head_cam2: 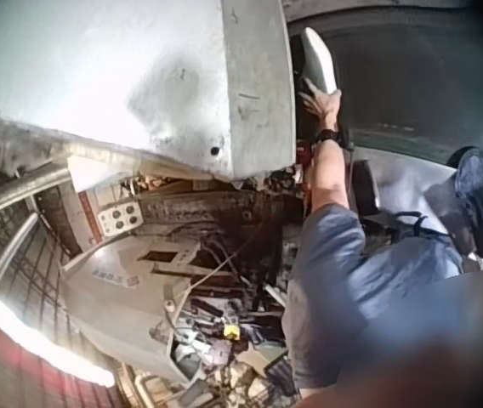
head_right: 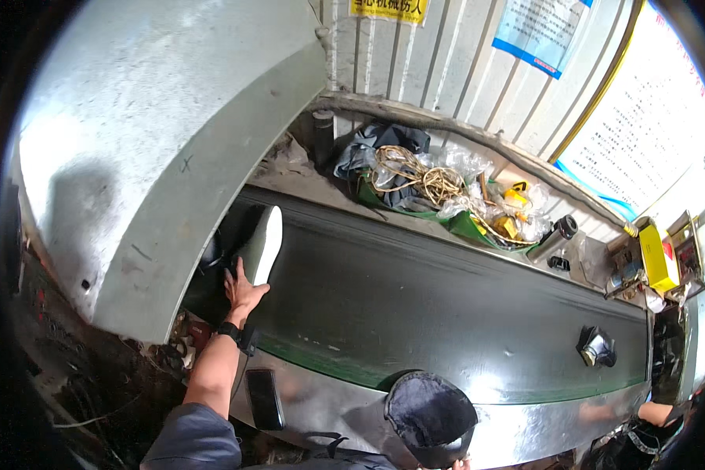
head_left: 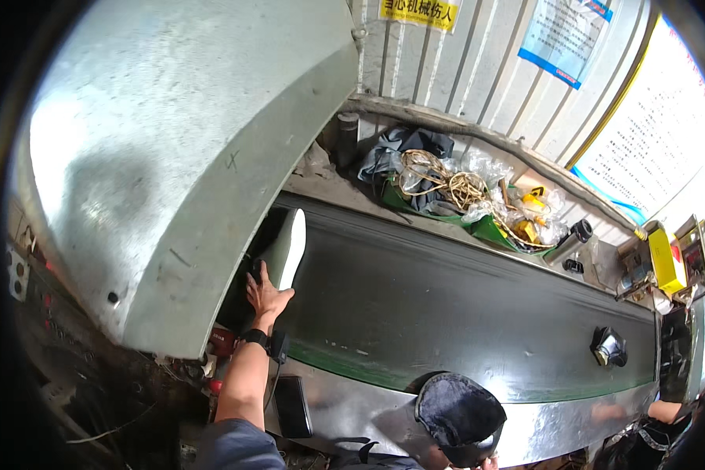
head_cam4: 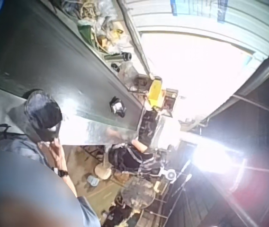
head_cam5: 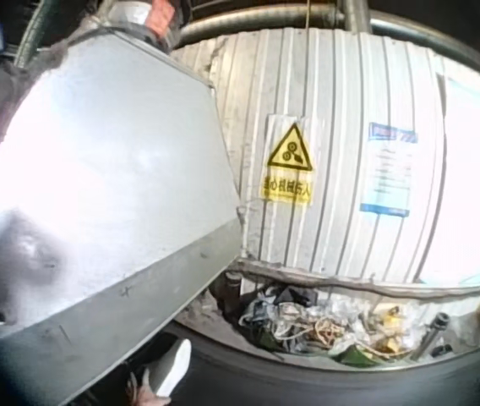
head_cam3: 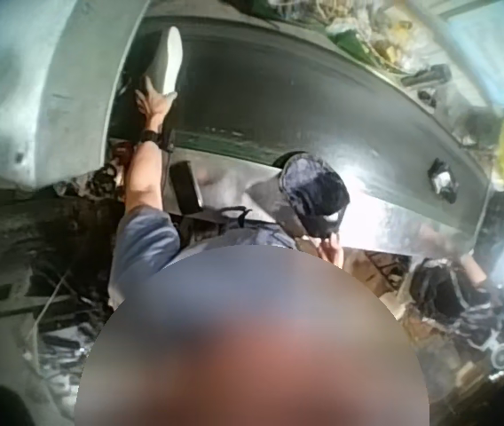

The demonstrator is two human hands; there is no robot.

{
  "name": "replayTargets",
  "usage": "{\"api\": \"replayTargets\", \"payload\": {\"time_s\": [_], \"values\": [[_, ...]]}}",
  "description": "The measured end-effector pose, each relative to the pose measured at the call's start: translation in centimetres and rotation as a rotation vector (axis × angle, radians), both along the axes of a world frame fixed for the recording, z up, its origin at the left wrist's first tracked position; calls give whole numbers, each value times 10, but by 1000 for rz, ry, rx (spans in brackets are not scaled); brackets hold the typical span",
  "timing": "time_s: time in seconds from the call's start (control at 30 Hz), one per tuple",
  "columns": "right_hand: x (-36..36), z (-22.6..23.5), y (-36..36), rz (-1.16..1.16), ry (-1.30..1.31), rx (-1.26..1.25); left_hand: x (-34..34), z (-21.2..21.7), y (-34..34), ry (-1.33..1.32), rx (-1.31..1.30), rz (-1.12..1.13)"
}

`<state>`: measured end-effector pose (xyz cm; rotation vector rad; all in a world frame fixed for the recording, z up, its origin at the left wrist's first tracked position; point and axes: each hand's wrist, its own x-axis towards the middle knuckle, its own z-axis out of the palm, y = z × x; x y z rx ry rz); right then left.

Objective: Operating a shoe lasting machine to shape shoe uppers.

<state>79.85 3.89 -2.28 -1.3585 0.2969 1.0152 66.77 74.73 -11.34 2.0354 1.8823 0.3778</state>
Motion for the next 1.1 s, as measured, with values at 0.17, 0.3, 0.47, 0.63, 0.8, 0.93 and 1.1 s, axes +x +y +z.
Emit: {"api": "replayTargets", "payload": {"time_s": [0.17, 0.3, 0.47, 0.63, 0.8, 0.93, 1.1], "values": [[-16, -5, -17, 18, -276, -28, 2, 31, -39, 88, -29, -58], [-9, 34, -30, 651, -468, -462, -16, 87, -111, 244, 416, -399], [6, -42, -46, -267, 81, 488, -6, 133, -204, 88, 564, -892], [-2, -4, -39, -409, 116, 465, -1, 168, -324, -111, 476, -1071], [13, -25, -52, -385, 133, 355, -8, 115, -428, -211, 757, -1534], [22, -48, -66, -511, 85, 284, -9, 82, -493, -286, 663, -1691], [4, 46, -40, -362, -384, 140, 7, 101, -471, -858, -158, -1517]]}}
